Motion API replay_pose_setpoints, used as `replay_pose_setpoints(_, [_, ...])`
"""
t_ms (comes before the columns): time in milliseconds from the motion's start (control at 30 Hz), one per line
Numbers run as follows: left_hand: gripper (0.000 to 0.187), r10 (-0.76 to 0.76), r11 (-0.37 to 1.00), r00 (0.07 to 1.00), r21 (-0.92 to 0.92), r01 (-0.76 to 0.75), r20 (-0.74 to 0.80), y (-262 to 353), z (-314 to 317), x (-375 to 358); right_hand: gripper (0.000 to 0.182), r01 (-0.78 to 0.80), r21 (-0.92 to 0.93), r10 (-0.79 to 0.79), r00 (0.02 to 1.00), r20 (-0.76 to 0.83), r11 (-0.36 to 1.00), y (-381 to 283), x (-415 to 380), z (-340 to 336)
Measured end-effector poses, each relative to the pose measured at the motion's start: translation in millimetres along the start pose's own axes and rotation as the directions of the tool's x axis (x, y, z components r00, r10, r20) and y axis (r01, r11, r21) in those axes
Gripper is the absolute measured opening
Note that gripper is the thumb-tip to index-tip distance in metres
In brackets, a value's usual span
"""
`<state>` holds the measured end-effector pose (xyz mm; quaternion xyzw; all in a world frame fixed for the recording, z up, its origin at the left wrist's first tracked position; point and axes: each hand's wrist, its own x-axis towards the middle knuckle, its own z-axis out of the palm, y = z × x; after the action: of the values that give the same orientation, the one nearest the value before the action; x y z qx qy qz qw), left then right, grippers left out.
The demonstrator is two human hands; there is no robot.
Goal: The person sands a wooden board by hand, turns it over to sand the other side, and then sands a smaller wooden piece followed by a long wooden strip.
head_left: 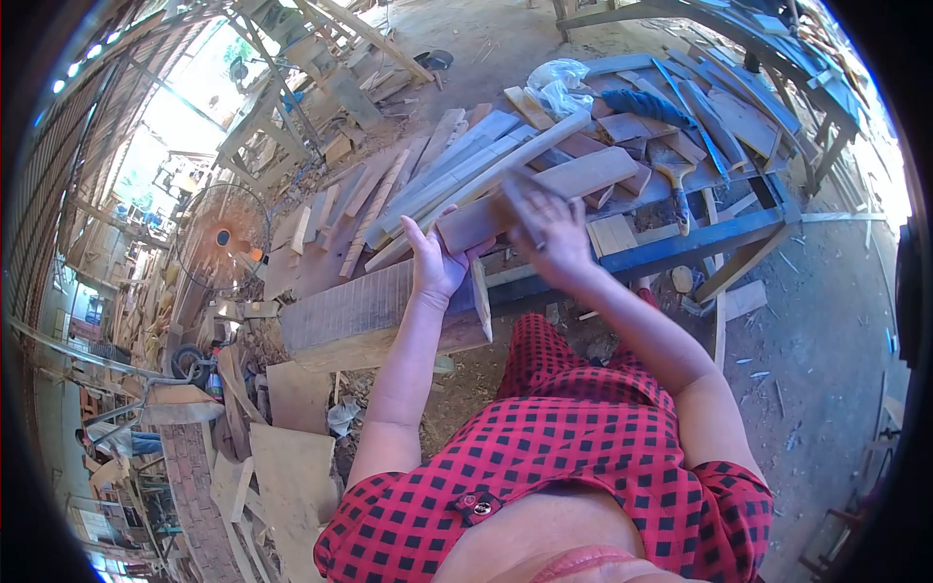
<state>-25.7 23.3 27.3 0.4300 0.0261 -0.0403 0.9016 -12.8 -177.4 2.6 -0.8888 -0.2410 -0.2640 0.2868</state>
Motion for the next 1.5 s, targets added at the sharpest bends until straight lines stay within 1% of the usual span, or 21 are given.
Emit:
replay_pose_setpoints(100, [0.096, 0.010, 1.000, 0.999, 0.016, -0.010, 0.031, -3.9, -20.3, 8.0, 0.057, 0.160, 0.138, -0.171, 0.982, 0.077, 0.977, -41.2, -7.1, 8.6])
replay_pose_setpoints(200, [0.097, -0.021, 0.999, 1.000, -0.024, 0.022, 0.013, -7.4, -37.6, 15.9, 0.055, 0.205, 0.156, -0.221, 0.971, 0.095, 0.966, -43.6, -7.6, 5.5])
replay_pose_setpoints(267, [0.096, -0.004, 0.999, 0.998, -0.033, 0.006, 0.060, -4.5, -19.1, 8.2, 0.053, 0.190, 0.187, -0.233, 0.942, 0.240, 0.964, -27.5, -1.8, -10.4])
replay_pose_setpoints(433, [0.093, -0.004, 0.999, 1.000, -0.034, 0.004, 0.009, -0.6, -1.6, 0.8, 0.055, -0.120, -0.044, 0.126, 0.979, 0.160, 0.992, 40.0, 12.6, -22.6])
replay_pose_setpoints(500, [0.089, -0.005, 0.999, 1.000, -0.052, 0.005, 0.001, -0.4, -2.1, 0.2, 0.057, -0.263, -0.169, 0.285, 0.951, 0.118, 0.950, 81.2, 20.7, -24.5])
replay_pose_setpoints(567, [0.097, 0.008, 1.000, 1.000, -0.004, -0.008, -0.011, -0.3, -0.2, -0.3, 0.053, -0.375, -0.283, 0.396, 0.918, 0.019, 0.883, 136.6, 23.6, -9.7])
replay_pose_setpoints(667, [0.097, 0.003, 1.000, 1.000, -0.013, -0.003, -0.015, -0.2, -0.1, 0.1, 0.061, -0.578, -0.147, 0.587, 0.810, 0.015, 0.802, 153.1, 32.5, -23.6])
replay_pose_setpoints(767, [0.088, 0.005, 1.000, 1.000, -0.027, -0.005, -0.016, -0.2, -0.4, 0.4, 0.062, -0.634, -0.204, 0.639, 0.768, -0.048, 0.746, 158.3, 36.7, -6.1])
replay_pose_setpoints(800, [0.088, 0.003, 1.000, 1.000, -0.027, -0.004, -0.013, -0.4, 0.1, 0.3, 0.061, -0.600, -0.307, 0.620, 0.784, -0.040, 0.739, 142.7, 38.9, -6.0])
replay_pose_setpoints(867, [0.087, 0.003, 1.000, 1.000, -0.025, -0.003, -0.023, -0.2, 1.2, -0.3, 0.060, -0.409, -0.304, 0.433, 0.901, 0.016, 0.861, 98.3, 36.4, -9.9])
replay_pose_setpoints(933, [0.092, 0.000, 1.000, 1.000, 0.001, 0.000, -0.001, -0.5, 0.9, -0.4, 0.061, -0.183, -0.163, 0.182, 0.983, -0.021, 0.969, 52.8, 31.7, 3.5])
replay_pose_setpoints(1000, [0.098, -0.001, 1.000, 1.000, 0.031, 0.000, 0.019, -1.0, -3.2, 2.4, 0.061, 0.038, 0.047, -0.038, 0.999, 0.006, 0.998, 1.8, 28.9, 6.2])
replay_pose_setpoints(1033, [0.100, 0.009, 1.000, 0.998, 0.027, -0.011, 0.067, -2.8, -9.9, 6.0, 0.058, 0.052, 0.037, -0.056, 0.990, 0.130, 0.998, -20.7, 27.5, 8.6])
replay_pose_setpoints(1067, [0.101, 0.020, 0.999, 0.993, 0.022, -0.023, 0.114, -2.9, -13.5, 7.7, 0.057, 0.119, 0.106, -0.134, 0.980, 0.146, 0.987, -37.2, 25.0, 9.6])
replay_pose_setpoints(1100, [0.101, 0.022, 0.999, 0.993, 0.025, -0.025, 0.112, -2.8, -13.2, 7.4, 0.056, 0.157, 0.058, -0.163, 0.978, 0.129, 0.986, -50.3, 21.2, 15.1])
replay_pose_setpoints(1200, [0.103, 0.014, 0.999, 0.999, -0.049, -0.012, 0.039, -3.7, -13.5, 6.3, 0.056, 0.205, 0.105, -0.219, 0.966, 0.138, 0.973, -47.9, 21.4, 9.6])
replay_pose_setpoints(1267, [0.102, -0.004, 1.000, 0.992, 0.012, 0.003, 0.123, -1.8, -10.8, 5.1, 0.055, 0.142, 0.013, -0.142, 0.973, 0.183, 0.990, -24.3, 27.8, 0.3])
replay_pose_setpoints(1367, [0.099, -0.013, 1.000, 0.999, -0.001, 0.013, 0.032, 0.7, -1.2, -0.6, 0.059, -0.080, -0.111, 0.092, 0.990, 0.107, 0.991, 42.2, 33.8, -2.6])
replay_pose_setpoints(1400, [0.099, -0.013, 1.000, 0.999, -0.007, 0.013, 0.030, 0.6, -1.0, -0.6, 0.058, -0.254, -0.127, 0.276, 0.940, 0.200, 0.959, 50.5, 41.6, -25.8])
replay_pose_setpoints(1467, [0.096, 0.005, 1.000, 1.000, -0.005, -0.006, -0.004, 0.3, -0.8, 0.2, 0.061, -0.411, -0.273, 0.449, 0.889, 0.091, 0.870, 107.4, 41.5, -19.4])
replay_pose_setpoints(1500, [0.096, 0.006, 1.000, 1.000, -0.007, -0.006, -0.004, 0.6, -0.3, 0.1, 0.065, -0.508, -0.267, 0.543, 0.837, 0.073, 0.819, 127.2, 41.3, -24.4])
